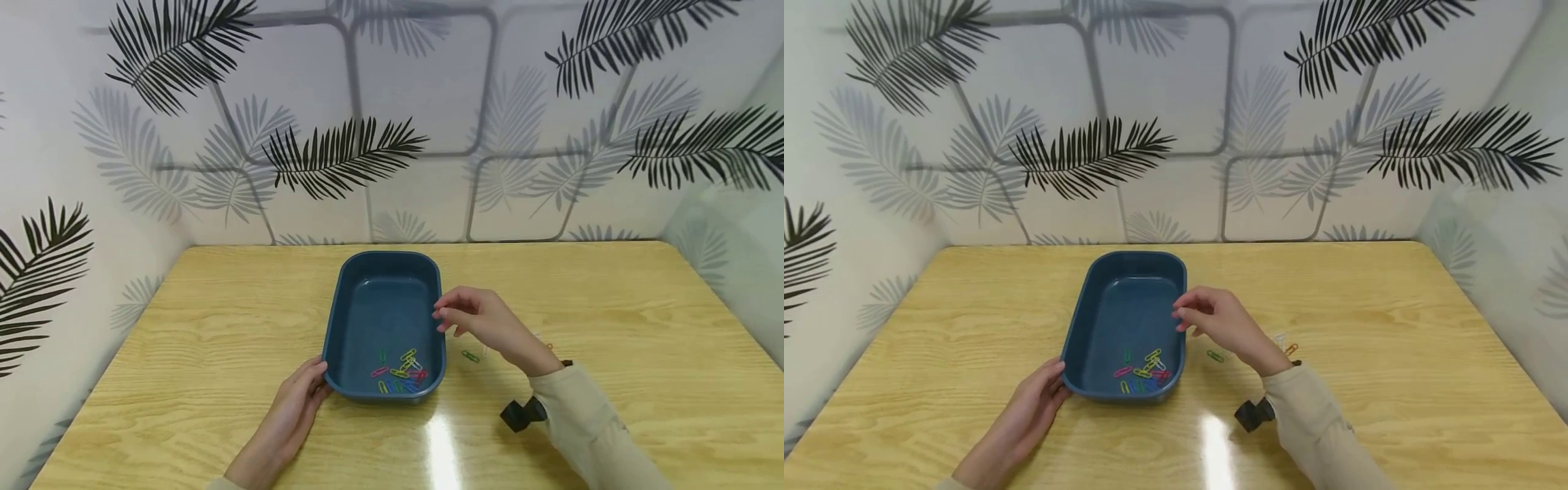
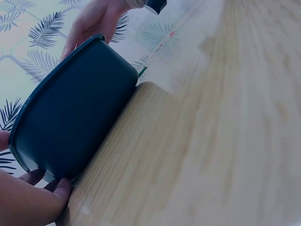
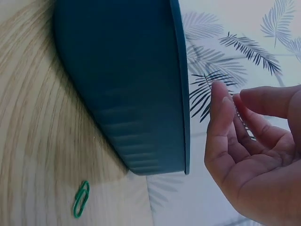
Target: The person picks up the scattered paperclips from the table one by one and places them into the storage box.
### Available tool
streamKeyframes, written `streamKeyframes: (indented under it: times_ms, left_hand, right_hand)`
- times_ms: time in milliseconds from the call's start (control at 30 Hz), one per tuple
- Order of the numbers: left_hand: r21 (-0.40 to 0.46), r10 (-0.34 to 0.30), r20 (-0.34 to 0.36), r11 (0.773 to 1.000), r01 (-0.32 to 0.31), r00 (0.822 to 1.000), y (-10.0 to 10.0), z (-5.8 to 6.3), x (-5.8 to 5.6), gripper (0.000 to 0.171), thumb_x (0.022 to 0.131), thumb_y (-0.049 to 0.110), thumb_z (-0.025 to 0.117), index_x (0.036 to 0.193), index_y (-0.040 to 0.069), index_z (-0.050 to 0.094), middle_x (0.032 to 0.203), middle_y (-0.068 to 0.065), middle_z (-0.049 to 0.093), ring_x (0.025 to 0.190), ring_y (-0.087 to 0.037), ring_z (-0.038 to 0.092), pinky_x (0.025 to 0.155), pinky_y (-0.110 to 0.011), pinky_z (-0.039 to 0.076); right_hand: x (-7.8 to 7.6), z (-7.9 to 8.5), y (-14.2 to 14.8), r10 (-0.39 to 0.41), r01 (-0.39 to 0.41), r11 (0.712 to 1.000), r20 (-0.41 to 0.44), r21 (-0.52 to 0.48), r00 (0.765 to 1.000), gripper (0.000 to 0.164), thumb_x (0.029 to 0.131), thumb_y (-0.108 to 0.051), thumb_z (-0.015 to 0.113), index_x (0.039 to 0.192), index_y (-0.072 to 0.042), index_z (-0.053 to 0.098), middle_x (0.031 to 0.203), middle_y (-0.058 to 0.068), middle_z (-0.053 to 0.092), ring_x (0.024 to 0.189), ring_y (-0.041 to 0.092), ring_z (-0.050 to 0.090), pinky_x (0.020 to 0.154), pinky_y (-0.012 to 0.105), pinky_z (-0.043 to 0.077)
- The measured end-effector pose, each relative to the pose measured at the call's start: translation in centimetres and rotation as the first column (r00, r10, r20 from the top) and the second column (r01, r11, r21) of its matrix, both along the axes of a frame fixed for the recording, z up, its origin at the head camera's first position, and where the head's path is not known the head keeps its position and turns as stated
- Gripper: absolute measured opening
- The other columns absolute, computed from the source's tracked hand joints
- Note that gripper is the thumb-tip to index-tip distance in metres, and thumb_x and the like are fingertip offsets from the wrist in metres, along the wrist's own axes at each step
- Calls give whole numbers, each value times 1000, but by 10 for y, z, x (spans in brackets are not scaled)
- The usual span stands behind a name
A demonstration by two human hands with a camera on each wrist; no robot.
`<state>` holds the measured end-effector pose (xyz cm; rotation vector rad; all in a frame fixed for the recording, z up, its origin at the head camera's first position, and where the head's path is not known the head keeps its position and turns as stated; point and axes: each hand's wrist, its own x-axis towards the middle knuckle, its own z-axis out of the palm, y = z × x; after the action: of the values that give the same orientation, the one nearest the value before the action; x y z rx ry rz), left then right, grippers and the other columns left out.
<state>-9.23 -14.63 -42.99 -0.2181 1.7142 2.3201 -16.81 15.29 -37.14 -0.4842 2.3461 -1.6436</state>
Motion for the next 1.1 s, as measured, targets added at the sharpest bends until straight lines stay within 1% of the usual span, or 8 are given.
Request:
streamKeyframes:
  times_ms: [100,233,433,533,667,767,900,1100]
  left_hand:
    - [6,-4,0,1000,4,1000,0,0,0,49,102,19,45,139,-11,37,141,-21,41,122,-18,46,103,-29,39]
    - [5,-10,-1,1000,10,1000,0,0,1,49,103,20,45,140,-11,37,141,-21,41,121,-18,46,103,-28,39]
    - [3,-19,9,1000,19,1000,-1,-1,1,50,103,20,43,141,-11,35,144,-22,37,125,-20,42,104,-28,38]
    - [1,-16,12,1000,16,1000,-1,-1,1,50,103,21,44,141,-11,35,143,-22,38,124,-19,43,103,-28,38]
    - [-2,-4,14,1000,4,1000,-1,-1,1,50,103,20,45,140,-11,35,142,-21,39,122,-18,45,102,-28,39]
    - [-6,-3,19,1000,3,1000,-1,-1,1,49,103,20,44,140,-11,35,142,-22,39,122,-18,45,102,-28,39]
    - [-13,-13,12,1000,14,1000,-1,0,1,50,103,20,44,141,-11,35,144,-23,38,125,-20,43,103,-28,38]
    - [-13,-6,8,1000,6,1000,0,1,0,48,103,18,43,141,-12,36,143,-22,39,125,-20,43,104,-29,38]
  right_hand:
    - [-1,-3,6,-19,19,1000,-7,3,1000,21,98,-9,56,112,6,61,102,17,67,87,25,65,76,44,54]
    - [-4,-6,20,-54,55,998,-30,38,998,22,97,-11,58,112,5,62,102,19,66,87,26,64,74,43,55]
    - [-10,-6,51,-92,98,984,-45,147,995,30,97,-18,60,117,5,61,101,18,65,88,32,63,73,41,55]
    - [-13,-4,66,-91,103,975,-69,199,993,32,98,-18,59,119,6,59,103,18,65,88,32,63,75,42,55]
    - [-15,-1,82,-61,93,960,-126,265,990,30,96,-14,60,117,8,59,100,16,65,86,32,63,74,43,54]
    - [-14,-3,93,-51,96,940,-145,328,988,26,94,-11,63,113,7,61,96,10,65,84,27,63,72,39,54]
    - [-9,-11,109,-40,100,912,-157,397,987,18,90,-4,66,106,6,64,92,6,66,83,20,61,69,30,52]
    - [0,-22,131,-31,109,863,-165,494,986,13,85,-3,70,96,2,68,85,2,64,75,17,57,62,30,48]
